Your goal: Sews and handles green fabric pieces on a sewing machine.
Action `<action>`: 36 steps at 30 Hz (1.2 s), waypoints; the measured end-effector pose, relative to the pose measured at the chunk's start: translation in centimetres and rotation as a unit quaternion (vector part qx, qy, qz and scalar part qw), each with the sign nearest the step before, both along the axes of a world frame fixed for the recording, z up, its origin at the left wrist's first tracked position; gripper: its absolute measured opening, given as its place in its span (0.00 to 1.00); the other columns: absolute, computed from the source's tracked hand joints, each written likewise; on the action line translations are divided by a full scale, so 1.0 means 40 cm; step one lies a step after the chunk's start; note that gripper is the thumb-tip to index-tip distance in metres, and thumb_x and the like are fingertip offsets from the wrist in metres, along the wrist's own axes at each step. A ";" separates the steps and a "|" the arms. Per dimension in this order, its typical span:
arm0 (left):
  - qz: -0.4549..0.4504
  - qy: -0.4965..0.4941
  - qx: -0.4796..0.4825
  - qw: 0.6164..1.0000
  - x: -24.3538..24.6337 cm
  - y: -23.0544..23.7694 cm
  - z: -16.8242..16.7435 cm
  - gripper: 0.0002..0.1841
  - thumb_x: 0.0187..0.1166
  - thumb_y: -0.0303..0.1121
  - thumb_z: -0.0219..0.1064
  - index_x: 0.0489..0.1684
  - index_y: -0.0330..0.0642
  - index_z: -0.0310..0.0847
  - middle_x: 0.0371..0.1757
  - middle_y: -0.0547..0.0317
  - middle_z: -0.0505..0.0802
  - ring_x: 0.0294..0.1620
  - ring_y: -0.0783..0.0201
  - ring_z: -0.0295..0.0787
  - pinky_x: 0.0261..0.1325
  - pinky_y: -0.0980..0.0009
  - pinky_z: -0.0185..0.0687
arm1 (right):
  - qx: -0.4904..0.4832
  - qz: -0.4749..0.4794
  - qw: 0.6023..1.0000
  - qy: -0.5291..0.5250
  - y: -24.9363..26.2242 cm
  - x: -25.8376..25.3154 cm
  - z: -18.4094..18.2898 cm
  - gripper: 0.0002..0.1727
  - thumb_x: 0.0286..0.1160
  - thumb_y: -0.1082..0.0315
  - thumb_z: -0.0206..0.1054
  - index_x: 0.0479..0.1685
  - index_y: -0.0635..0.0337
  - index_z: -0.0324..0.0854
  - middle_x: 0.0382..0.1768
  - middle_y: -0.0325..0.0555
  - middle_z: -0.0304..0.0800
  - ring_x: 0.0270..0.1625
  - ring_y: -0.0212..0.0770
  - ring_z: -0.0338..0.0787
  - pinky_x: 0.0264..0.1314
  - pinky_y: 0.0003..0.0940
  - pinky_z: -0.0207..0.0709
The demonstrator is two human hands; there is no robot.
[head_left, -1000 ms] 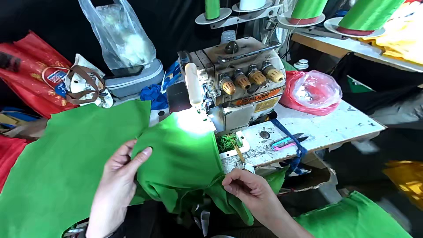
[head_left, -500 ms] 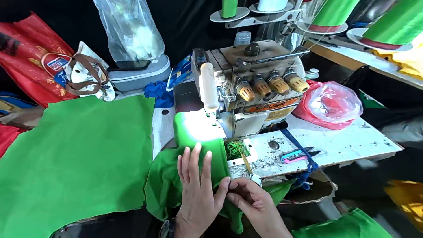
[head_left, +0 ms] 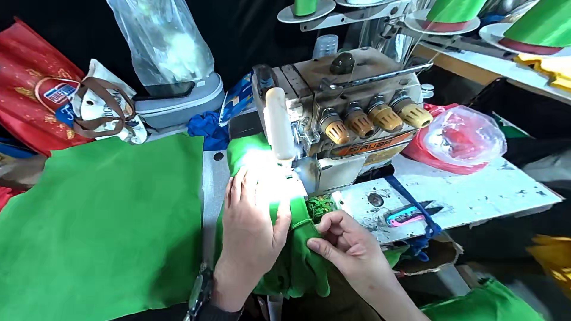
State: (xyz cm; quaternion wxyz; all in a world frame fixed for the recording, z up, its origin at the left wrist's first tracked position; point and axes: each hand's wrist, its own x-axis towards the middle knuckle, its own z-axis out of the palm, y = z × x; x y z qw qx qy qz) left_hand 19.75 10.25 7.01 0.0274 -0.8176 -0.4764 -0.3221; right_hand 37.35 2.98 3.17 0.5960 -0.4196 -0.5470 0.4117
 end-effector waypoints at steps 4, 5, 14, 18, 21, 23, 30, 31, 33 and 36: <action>-0.024 -0.005 -0.063 0.998 -0.014 0.048 0.043 0.29 0.83 0.50 0.55 0.73 0.37 0.80 0.77 0.41 0.82 0.86 0.44 0.68 0.88 0.43 0.55 | -0.006 -0.018 1.000 -0.001 0.035 0.000 0.019 0.11 0.70 0.70 0.76 0.45 0.51 0.79 0.35 0.34 0.91 0.36 0.26 0.91 0.42 0.19 0.87; -0.035 -0.010 -0.069 0.997 -0.017 0.063 0.048 0.28 0.83 0.49 0.57 0.72 0.38 0.81 0.79 0.42 0.80 0.86 0.44 0.67 0.88 0.44 0.55 | -0.010 -0.021 1.000 0.000 0.042 0.001 0.022 0.12 0.69 0.71 0.76 0.45 0.50 0.79 0.35 0.35 0.91 0.36 0.27 0.91 0.42 0.20 0.87; 0.006 -0.013 0.048 0.999 0.012 -0.069 0.009 0.27 0.89 0.51 0.53 0.61 0.34 0.84 0.68 0.33 0.85 0.73 0.37 0.79 0.71 0.40 0.69 | 0.021 -0.043 0.998 -0.045 0.021 -0.003 0.023 0.10 0.71 0.67 0.76 0.44 0.53 0.80 0.38 0.32 0.90 0.40 0.23 0.91 0.45 0.19 0.88; 0.018 0.020 0.059 0.998 0.011 -0.094 -0.060 0.33 0.93 0.55 0.40 0.67 0.33 0.80 0.71 0.39 0.86 0.82 0.43 0.73 0.86 0.42 0.52 | 0.025 -0.043 0.999 -0.011 0.007 -0.009 0.010 0.09 0.72 0.68 0.76 0.42 0.53 0.80 0.37 0.31 0.90 0.40 0.22 0.90 0.46 0.17 0.87; -0.012 0.013 0.035 0.999 -0.006 -0.061 -0.036 0.32 0.93 0.51 0.41 0.64 0.33 0.85 0.72 0.41 0.87 0.82 0.43 0.74 0.84 0.40 0.58 | 0.018 -0.053 0.998 -0.001 0.014 -0.012 0.014 0.09 0.71 0.67 0.77 0.42 0.51 0.80 0.36 0.32 0.91 0.39 0.24 0.91 0.44 0.18 0.88; -0.047 -0.002 0.016 0.999 -0.013 -0.029 -0.002 0.27 0.91 0.48 0.44 0.66 0.39 0.85 0.74 0.48 0.86 0.81 0.49 0.75 0.82 0.46 0.62 | 0.021 -0.065 0.998 -0.005 0.029 -0.012 0.023 0.10 0.68 0.68 0.77 0.42 0.50 0.81 0.35 0.32 0.91 0.37 0.25 0.91 0.43 0.19 0.88; -0.098 -0.019 -0.033 0.994 -0.051 0.042 0.023 0.24 0.90 0.48 0.49 0.65 0.43 0.86 0.66 0.55 0.89 0.76 0.57 0.78 0.85 0.46 0.59 | 0.022 -0.085 0.996 0.000 0.059 -0.022 0.031 0.10 0.66 0.69 0.78 0.40 0.51 0.81 0.33 0.33 0.90 0.35 0.25 0.90 0.40 0.18 0.86; -0.096 -0.016 -0.033 0.995 -0.054 0.049 0.022 0.24 0.89 0.48 0.50 0.64 0.43 0.87 0.65 0.55 0.90 0.76 0.56 0.79 0.85 0.46 0.60 | 0.019 -0.091 0.996 0.001 0.063 -0.024 0.030 0.10 0.65 0.68 0.78 0.39 0.50 0.81 0.33 0.32 0.89 0.35 0.25 0.89 0.40 0.17 0.86; -0.108 -0.016 -0.044 0.993 -0.062 0.068 0.024 0.23 0.89 0.47 0.52 0.63 0.43 0.87 0.63 0.55 0.91 0.75 0.56 0.79 0.85 0.47 0.62 | 0.008 -0.096 0.995 0.007 0.069 -0.023 0.033 0.10 0.65 0.69 0.78 0.38 0.51 0.81 0.31 0.33 0.89 0.33 0.26 0.89 0.38 0.17 0.85; -0.159 -0.006 -0.080 0.984 -0.092 0.115 0.039 0.24 0.88 0.49 0.53 0.70 0.44 0.83 0.71 0.57 0.87 0.82 0.58 0.73 0.90 0.47 0.55 | -0.012 -0.091 0.996 0.008 0.074 -0.023 0.043 0.10 0.64 0.72 0.78 0.37 0.52 0.80 0.31 0.36 0.90 0.32 0.29 0.90 0.37 0.21 0.86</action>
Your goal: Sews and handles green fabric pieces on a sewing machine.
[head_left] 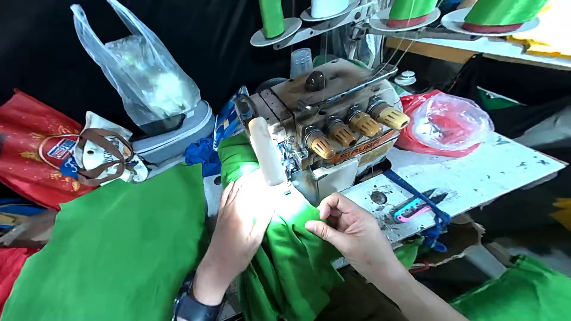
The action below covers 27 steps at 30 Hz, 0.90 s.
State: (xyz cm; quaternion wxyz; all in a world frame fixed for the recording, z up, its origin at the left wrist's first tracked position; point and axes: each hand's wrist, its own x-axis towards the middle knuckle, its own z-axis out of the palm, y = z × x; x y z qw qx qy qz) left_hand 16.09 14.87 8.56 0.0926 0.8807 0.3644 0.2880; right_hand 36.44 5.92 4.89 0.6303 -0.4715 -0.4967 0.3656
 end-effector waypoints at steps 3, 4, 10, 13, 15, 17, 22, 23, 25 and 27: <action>-0.044 -0.006 0.026 0.999 -0.029 0.049 0.008 0.25 0.84 0.47 0.59 0.68 0.38 0.85 0.72 0.52 0.88 0.81 0.55 0.76 0.88 0.48 0.59 | 0.002 0.014 1.000 0.007 0.005 0.002 0.000 0.12 0.64 0.74 0.78 0.41 0.52 0.80 0.33 0.35 0.90 0.35 0.27 0.90 0.40 0.21 0.87; -0.032 -0.011 0.033 0.999 -0.039 0.052 0.013 0.23 0.84 0.45 0.62 0.66 0.38 0.86 0.71 0.51 0.88 0.79 0.54 0.78 0.86 0.49 0.64 | 0.001 0.028 1.000 0.008 0.002 0.008 0.003 0.13 0.65 0.75 0.77 0.43 0.53 0.80 0.34 0.36 0.90 0.35 0.28 0.90 0.41 0.21 0.87; 0.152 -0.113 -0.170 0.967 -0.106 -0.111 -0.043 0.49 0.73 0.63 0.68 0.89 0.39 0.58 0.81 0.39 0.75 0.69 0.47 0.84 0.62 0.45 0.84 | -0.046 0.118 0.992 -0.014 -0.038 0.083 0.003 0.12 0.69 0.77 0.73 0.46 0.54 0.79 0.35 0.36 0.89 0.37 0.27 0.89 0.42 0.22 0.86; 0.117 -0.157 -0.236 0.952 -0.140 -0.186 -0.112 0.44 0.73 0.46 0.73 0.89 0.39 0.55 0.65 0.54 0.90 0.60 0.69 0.90 0.62 0.68 0.88 | -0.059 0.137 0.989 0.007 -0.057 0.103 0.003 0.14 0.66 0.78 0.75 0.45 0.53 0.79 0.34 0.36 0.89 0.35 0.28 0.89 0.40 0.21 0.86; 0.102 -0.161 -0.220 0.957 -0.173 -0.181 -0.092 0.31 0.72 0.34 0.71 0.77 0.39 0.66 0.51 0.65 0.94 0.48 0.76 0.92 0.51 0.73 0.91 | -0.051 0.137 0.989 0.021 -0.064 0.097 0.005 0.16 0.65 0.80 0.75 0.45 0.53 0.78 0.35 0.36 0.89 0.34 0.28 0.89 0.39 0.21 0.86; 0.105 -0.073 -0.108 0.986 -0.226 -0.126 -0.027 0.18 0.74 0.30 0.69 0.61 0.37 0.76 0.45 0.62 0.91 0.43 0.69 0.91 0.46 0.64 0.89 | -0.043 0.127 0.991 0.028 -0.068 0.082 0.005 0.17 0.64 0.81 0.75 0.45 0.53 0.77 0.35 0.35 0.89 0.34 0.28 0.89 0.39 0.22 0.86; 0.174 0.098 0.154 0.968 -0.206 0.027 0.113 0.13 0.71 0.14 0.63 0.51 0.29 0.87 0.64 0.22 0.83 0.66 0.17 0.75 0.64 0.16 0.59 | -0.048 0.096 0.992 0.073 -0.085 0.005 -0.023 0.13 0.70 0.79 0.71 0.45 0.54 0.75 0.34 0.38 0.86 0.33 0.29 0.86 0.38 0.24 0.84; 0.185 0.097 0.169 0.963 -0.173 0.022 0.114 0.17 0.72 0.16 0.64 0.58 0.30 0.86 0.73 0.18 0.76 0.75 0.12 0.65 0.69 0.11 0.47 | -0.051 0.085 0.991 0.085 -0.088 -0.008 -0.031 0.12 0.71 0.78 0.71 0.44 0.54 0.75 0.34 0.38 0.85 0.33 0.29 0.86 0.39 0.25 0.84; 0.181 0.076 0.152 0.969 -0.095 -0.037 0.096 0.22 0.76 0.23 0.65 0.71 0.31 0.80 0.85 0.20 0.63 0.85 0.14 0.50 0.75 0.13 0.41 | -0.061 0.075 0.990 0.099 -0.090 -0.018 -0.044 0.10 0.72 0.77 0.70 0.45 0.54 0.76 0.36 0.39 0.85 0.37 0.32 0.87 0.44 0.28 0.85; 0.149 0.026 0.138 0.979 -0.025 -0.134 0.036 0.21 0.83 0.32 0.61 0.72 0.35 0.79 0.87 0.29 0.64 0.87 0.26 0.57 0.78 0.25 0.56 | -0.060 0.086 0.989 0.105 -0.092 -0.009 -0.051 0.15 0.67 0.79 0.73 0.48 0.55 0.77 0.39 0.41 0.87 0.41 0.33 0.89 0.47 0.29 0.87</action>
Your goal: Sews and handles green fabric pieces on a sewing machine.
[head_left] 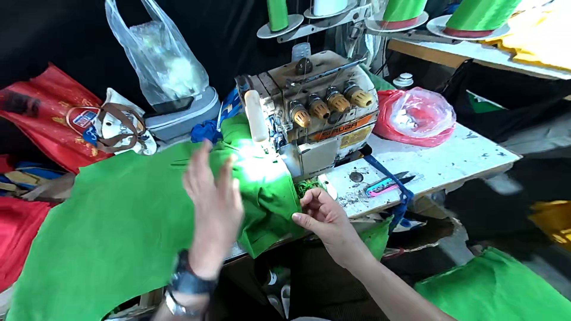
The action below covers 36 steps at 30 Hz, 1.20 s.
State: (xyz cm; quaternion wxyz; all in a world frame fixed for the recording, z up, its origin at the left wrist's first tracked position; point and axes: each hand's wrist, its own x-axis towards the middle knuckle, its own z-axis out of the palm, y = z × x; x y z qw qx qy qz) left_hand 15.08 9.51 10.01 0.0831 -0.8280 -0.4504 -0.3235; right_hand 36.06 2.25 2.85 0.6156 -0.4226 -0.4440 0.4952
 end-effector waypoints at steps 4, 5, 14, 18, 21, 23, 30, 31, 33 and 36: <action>-0.091 -0.165 -0.011 0.982 0.097 -0.163 -0.145 0.09 0.85 0.38 0.65 0.50 0.44 0.84 0.61 0.52 0.84 0.63 0.65 0.82 0.64 0.71 0.82 | 0.004 0.043 0.999 0.014 -0.013 0.024 0.009 0.20 0.65 0.83 0.73 0.53 0.55 0.77 0.42 0.42 0.88 0.43 0.34 0.91 0.48 0.28 0.89; -0.110 -0.190 -0.025 0.975 0.112 -0.178 -0.166 0.09 0.83 0.39 0.67 0.50 0.44 0.83 0.57 0.56 0.85 0.60 0.70 0.83 0.63 0.77 0.82 | 0.005 0.041 0.999 0.009 -0.018 0.026 0.012 0.19 0.66 0.82 0.73 0.54 0.55 0.77 0.40 0.41 0.89 0.41 0.33 0.92 0.46 0.27 0.89; -0.148 -0.222 -0.071 0.961 0.134 -0.148 -0.184 0.07 0.76 0.29 0.71 0.46 0.40 0.90 0.51 0.59 0.89 0.54 0.77 0.87 0.58 0.84 0.84 | -0.012 -0.004 0.996 -0.090 -0.026 0.030 0.025 0.14 0.80 0.67 0.68 0.61 0.54 0.77 0.34 0.35 0.91 0.36 0.28 0.90 0.42 0.23 0.84; -0.146 -0.226 -0.076 0.960 0.131 -0.147 -0.184 0.06 0.78 0.28 0.69 0.43 0.39 0.92 0.49 0.59 0.90 0.53 0.77 0.88 0.57 0.84 0.85 | 0.019 -0.038 0.977 -0.209 0.054 0.042 0.063 0.20 0.85 0.55 0.65 0.66 0.57 0.75 0.39 0.41 0.87 0.33 0.35 0.89 0.32 0.31 0.86; -0.138 -0.222 -0.070 0.963 0.134 -0.150 -0.179 0.06 0.78 0.30 0.70 0.42 0.41 0.93 0.47 0.60 0.90 0.50 0.79 0.87 0.55 0.86 0.84 | 0.029 -0.030 0.973 -0.226 0.135 0.038 0.086 0.12 0.82 0.60 0.69 0.50 0.59 0.81 0.33 0.40 0.85 0.30 0.30 0.84 0.33 0.27 0.79; -0.132 -0.226 -0.071 0.963 0.130 -0.151 -0.174 0.06 0.78 0.31 0.70 0.40 0.42 0.93 0.44 0.62 0.88 0.48 0.80 0.86 0.53 0.88 0.83 | 0.042 -0.014 0.972 -0.230 0.161 0.057 0.102 0.07 0.82 0.66 0.68 0.42 0.60 0.82 0.29 0.39 0.86 0.27 0.28 0.86 0.32 0.24 0.82; -0.147 -0.257 -0.091 0.951 0.128 -0.157 -0.159 0.06 0.79 0.33 0.71 0.40 0.40 0.90 0.44 0.63 0.90 0.45 0.80 0.88 0.52 0.85 0.87 | 0.067 -0.154 0.941 -0.295 0.090 0.159 0.064 0.13 0.89 0.65 0.59 0.58 0.65 0.79 0.45 0.50 0.88 0.42 0.40 0.92 0.46 0.40 0.89; -0.149 -0.261 -0.095 0.949 0.130 -0.158 -0.156 0.06 0.80 0.34 0.70 0.41 0.41 0.89 0.44 0.64 0.90 0.45 0.80 0.89 0.52 0.84 0.88 | 0.059 -0.131 0.946 -0.291 0.065 0.145 0.054 0.13 0.89 0.64 0.59 0.56 0.65 0.82 0.44 0.49 0.90 0.42 0.41 0.92 0.46 0.42 0.89; -0.151 -0.267 -0.103 0.946 0.133 -0.161 -0.148 0.06 0.80 0.34 0.70 0.42 0.41 0.88 0.45 0.65 0.91 0.45 0.80 0.89 0.52 0.84 0.88 | 0.034 -0.059 0.965 -0.252 0.027 0.103 0.038 0.13 0.89 0.62 0.59 0.53 0.60 0.86 0.42 0.42 0.92 0.42 0.36 0.93 0.47 0.38 0.90; -0.151 -0.268 -0.110 0.945 0.134 -0.163 -0.136 0.05 0.80 0.32 0.69 0.42 0.42 0.88 0.44 0.66 0.91 0.45 0.80 0.88 0.51 0.84 0.87 | -0.003 0.068 0.984 -0.162 0.010 0.062 0.030 0.13 0.88 0.60 0.60 0.55 0.56 0.86 0.40 0.36 0.91 0.41 0.27 0.89 0.48 0.27 0.84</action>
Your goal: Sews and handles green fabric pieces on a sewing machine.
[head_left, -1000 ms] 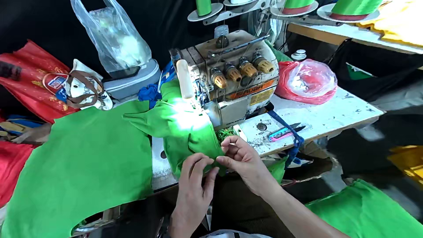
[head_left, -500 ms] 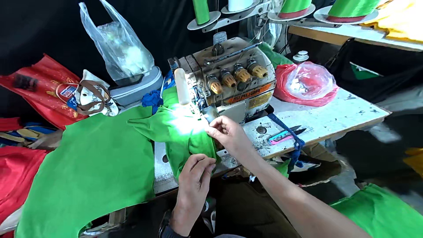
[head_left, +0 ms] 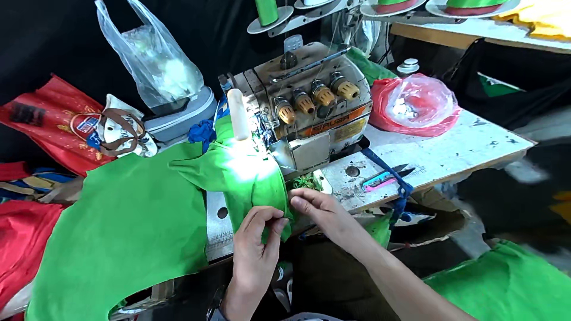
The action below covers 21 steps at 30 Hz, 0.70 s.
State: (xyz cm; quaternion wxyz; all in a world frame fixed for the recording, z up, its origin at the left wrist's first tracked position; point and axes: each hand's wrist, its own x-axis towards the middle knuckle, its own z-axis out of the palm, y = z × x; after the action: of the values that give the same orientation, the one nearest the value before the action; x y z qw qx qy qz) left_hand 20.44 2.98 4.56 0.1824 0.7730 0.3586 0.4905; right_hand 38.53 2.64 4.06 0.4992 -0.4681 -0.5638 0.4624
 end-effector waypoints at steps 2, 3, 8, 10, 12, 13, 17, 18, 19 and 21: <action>-0.005 0.002 -0.008 1.000 -0.004 -0.003 0.006 0.05 0.81 0.33 0.69 0.43 0.43 0.88 0.46 0.66 0.90 0.46 0.79 0.88 0.51 0.83 0.87 | -0.050 0.051 0.994 0.086 0.001 -0.012 -0.005 0.08 0.85 0.64 0.64 0.47 0.56 0.85 0.35 0.36 0.89 0.39 0.27 0.87 0.46 0.23 0.82; -0.004 0.000 -0.013 1.000 -0.007 -0.005 0.009 0.05 0.81 0.33 0.69 0.43 0.43 0.89 0.47 0.66 0.90 0.47 0.78 0.88 0.51 0.82 0.87 | -0.066 0.061 0.988 0.125 0.000 -0.013 -0.008 0.05 0.83 0.66 0.66 0.44 0.56 0.85 0.35 0.37 0.89 0.38 0.28 0.87 0.46 0.23 0.82; -0.012 -0.023 -0.026 0.999 -0.007 -0.007 0.052 0.05 0.82 0.30 0.67 0.46 0.42 0.88 0.43 0.67 0.91 0.43 0.77 0.88 0.49 0.82 0.87 | -0.045 0.010 0.979 0.201 -0.019 -0.005 -0.012 0.03 0.72 0.72 0.74 0.40 0.56 0.86 0.33 0.40 0.91 0.35 0.30 0.89 0.41 0.23 0.85; -0.025 -0.008 -0.012 1.000 0.006 -0.010 0.069 0.07 0.84 0.31 0.66 0.49 0.40 0.87 0.44 0.66 0.92 0.44 0.78 0.89 0.51 0.82 0.87 | -0.004 -0.010 0.981 0.195 -0.033 -0.012 -0.008 0.06 0.69 0.76 0.75 0.41 0.57 0.88 0.33 0.39 0.92 0.34 0.29 0.90 0.39 0.22 0.86; -0.029 0.034 0.005 0.999 0.017 -0.015 0.073 0.08 0.85 0.33 0.65 0.48 0.41 0.88 0.44 0.66 0.91 0.44 0.79 0.87 0.50 0.83 0.86 | 0.009 -0.018 0.983 0.182 -0.051 -0.019 0.004 0.08 0.71 0.79 0.72 0.44 0.58 0.90 0.34 0.38 0.94 0.34 0.27 0.91 0.39 0.20 0.87; -0.035 0.052 0.000 0.998 0.018 -0.019 0.070 0.09 0.85 0.35 0.66 0.49 0.41 0.88 0.45 0.66 0.89 0.45 0.79 0.87 0.51 0.83 0.86 | 0.008 -0.023 0.985 0.172 -0.059 -0.020 0.008 0.09 0.72 0.80 0.70 0.45 0.58 0.90 0.35 0.38 0.94 0.35 0.27 0.92 0.39 0.21 0.87; -0.045 0.085 -0.010 0.995 0.013 -0.030 0.033 0.22 0.70 0.42 0.79 0.61 0.45 0.85 0.56 0.62 0.84 0.56 0.78 0.83 0.60 0.83 0.83 | -0.007 -0.017 0.984 0.176 -0.072 -0.008 0.010 0.10 0.72 0.76 0.72 0.48 0.57 0.92 0.38 0.40 0.95 0.38 0.30 0.92 0.44 0.23 0.88; -0.034 0.093 0.003 0.995 0.015 -0.033 0.026 0.23 0.68 0.40 0.81 0.62 0.46 0.85 0.57 0.61 0.83 0.58 0.77 0.83 0.61 0.83 0.82 | -0.017 -0.010 0.982 0.186 -0.075 -0.009 0.012 0.10 0.72 0.76 0.72 0.50 0.57 0.91 0.39 0.40 0.95 0.39 0.30 0.92 0.45 0.24 0.88; -0.019 0.104 0.023 0.994 0.016 -0.034 0.021 0.24 0.67 0.38 0.81 0.62 0.46 0.85 0.57 0.60 0.82 0.59 0.76 0.82 0.62 0.83 0.81 | -0.023 -0.011 0.981 0.194 -0.078 -0.011 0.014 0.12 0.70 0.77 0.73 0.51 0.58 0.90 0.39 0.41 0.94 0.39 0.30 0.93 0.45 0.24 0.88; 0.007 0.134 0.073 0.988 0.018 -0.032 0.011 0.24 0.65 0.40 0.82 0.61 0.47 0.83 0.57 0.57 0.81 0.60 0.72 0.80 0.63 0.81 0.78 | -0.015 -0.028 0.981 0.194 -0.086 -0.020 0.016 0.16 0.68 0.79 0.73 0.55 0.57 0.86 0.39 0.40 0.94 0.40 0.30 0.92 0.46 0.24 0.88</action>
State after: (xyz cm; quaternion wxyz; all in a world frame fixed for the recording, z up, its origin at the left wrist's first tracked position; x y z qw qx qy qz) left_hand 21.17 1.70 5.01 0.0725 0.8405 0.3482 0.4088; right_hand 37.74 -0.79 4.69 0.6047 -0.3928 -0.4360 0.5385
